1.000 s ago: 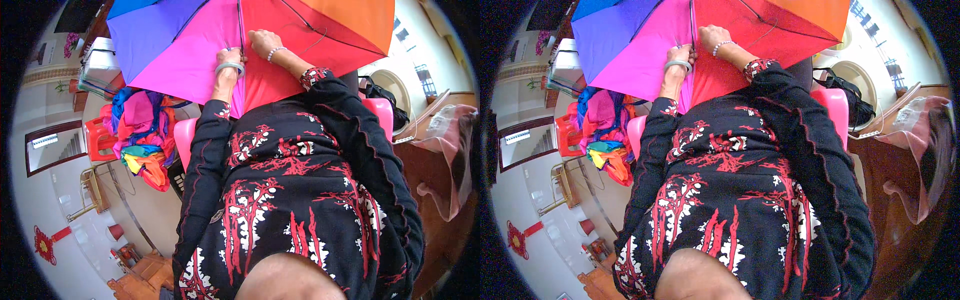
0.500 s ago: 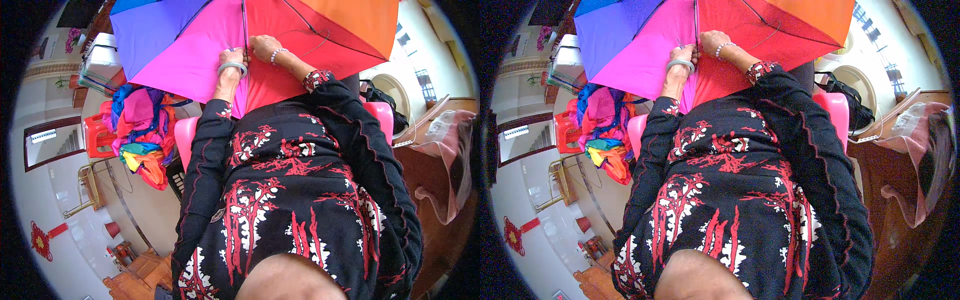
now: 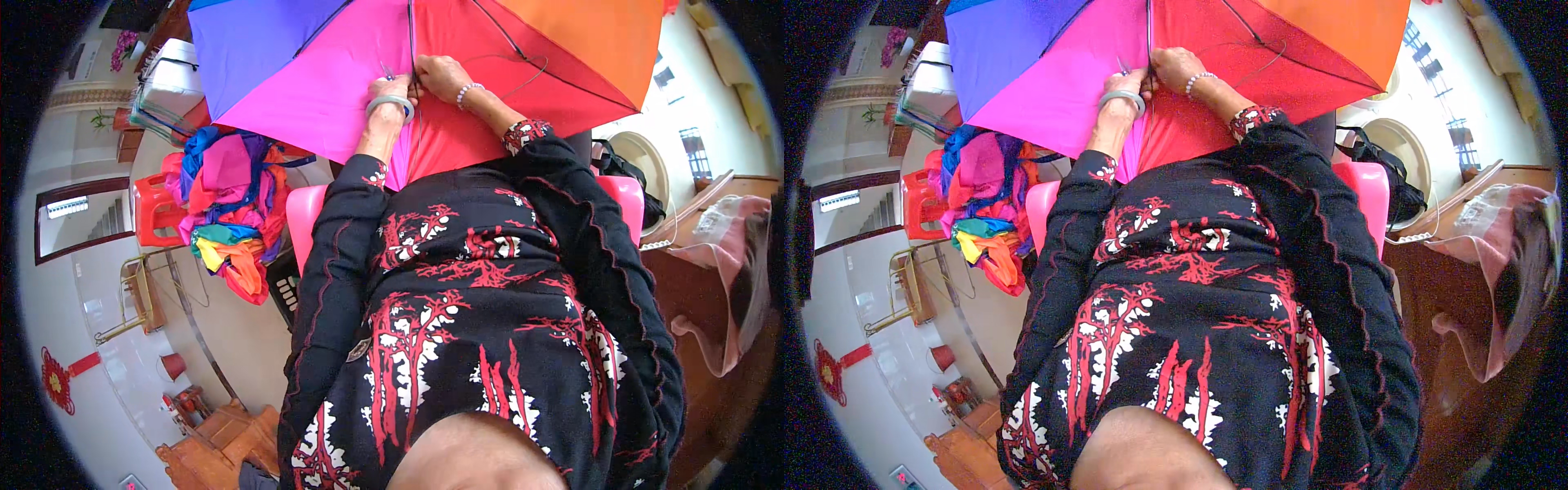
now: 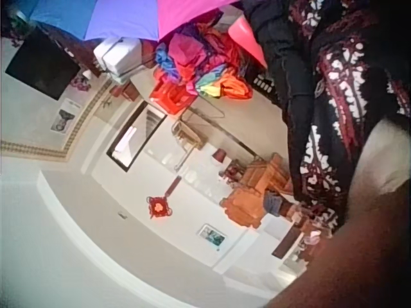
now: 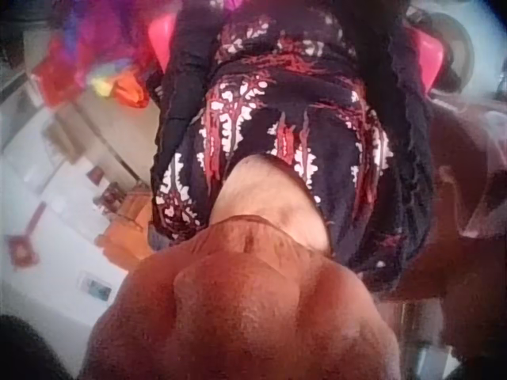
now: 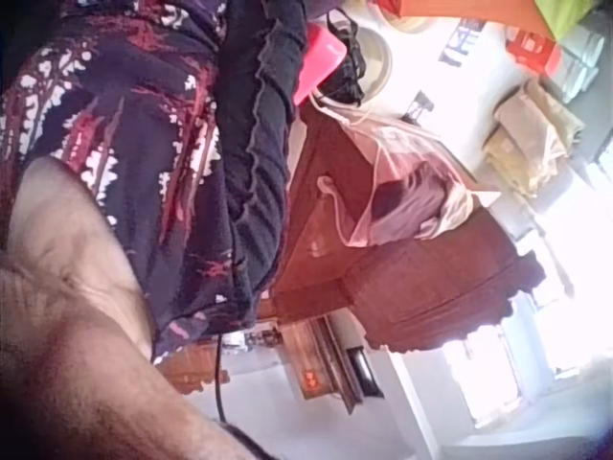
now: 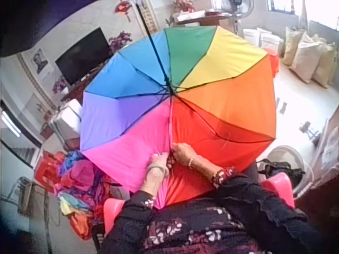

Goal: Repairing a rainbow-colored umbrella by fixing the fabric to the frame and ribs.

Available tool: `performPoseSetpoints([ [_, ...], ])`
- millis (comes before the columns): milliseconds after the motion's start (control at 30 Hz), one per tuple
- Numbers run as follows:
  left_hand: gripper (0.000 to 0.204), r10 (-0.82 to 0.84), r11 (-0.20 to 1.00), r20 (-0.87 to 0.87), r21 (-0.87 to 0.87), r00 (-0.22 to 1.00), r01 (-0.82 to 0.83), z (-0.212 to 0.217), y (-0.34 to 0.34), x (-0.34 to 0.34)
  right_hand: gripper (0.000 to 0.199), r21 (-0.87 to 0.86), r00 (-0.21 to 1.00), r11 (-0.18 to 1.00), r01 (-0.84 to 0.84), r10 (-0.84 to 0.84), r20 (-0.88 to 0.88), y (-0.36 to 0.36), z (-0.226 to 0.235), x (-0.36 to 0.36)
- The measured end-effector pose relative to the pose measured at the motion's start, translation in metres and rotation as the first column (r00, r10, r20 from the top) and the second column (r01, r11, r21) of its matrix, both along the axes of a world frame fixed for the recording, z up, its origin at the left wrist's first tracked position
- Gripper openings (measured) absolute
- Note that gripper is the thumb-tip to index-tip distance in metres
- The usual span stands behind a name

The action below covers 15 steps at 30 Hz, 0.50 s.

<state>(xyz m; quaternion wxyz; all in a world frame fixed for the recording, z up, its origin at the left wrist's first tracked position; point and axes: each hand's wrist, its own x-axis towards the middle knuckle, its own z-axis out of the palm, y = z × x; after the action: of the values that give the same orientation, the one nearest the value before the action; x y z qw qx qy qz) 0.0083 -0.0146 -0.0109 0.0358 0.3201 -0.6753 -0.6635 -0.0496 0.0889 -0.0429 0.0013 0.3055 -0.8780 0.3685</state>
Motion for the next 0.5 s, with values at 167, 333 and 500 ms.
performPoseSetpoints([
  [167,0.018,0.134,0.971,-0.016,-0.199,0.991,-0.135,-0.007,0.005,-0.002,0.019,0.184,0.998,0.982,0.050,-0.058,0.039,0.001,0.022,0.011],
  [333,0.016,0.176,0.984,-0.023,0.019,0.984,-0.176,-0.007,0.004,0.001,0.016,0.196,0.998,0.979,0.053,-0.060,0.028,0.007,0.020,0.011],
  [500,0.024,0.161,0.963,-0.049,0.226,0.986,-0.146,-0.017,-0.012,0.001,0.019,0.199,0.994,0.979,0.053,-0.070,0.084,0.013,0.022,0.008],
])
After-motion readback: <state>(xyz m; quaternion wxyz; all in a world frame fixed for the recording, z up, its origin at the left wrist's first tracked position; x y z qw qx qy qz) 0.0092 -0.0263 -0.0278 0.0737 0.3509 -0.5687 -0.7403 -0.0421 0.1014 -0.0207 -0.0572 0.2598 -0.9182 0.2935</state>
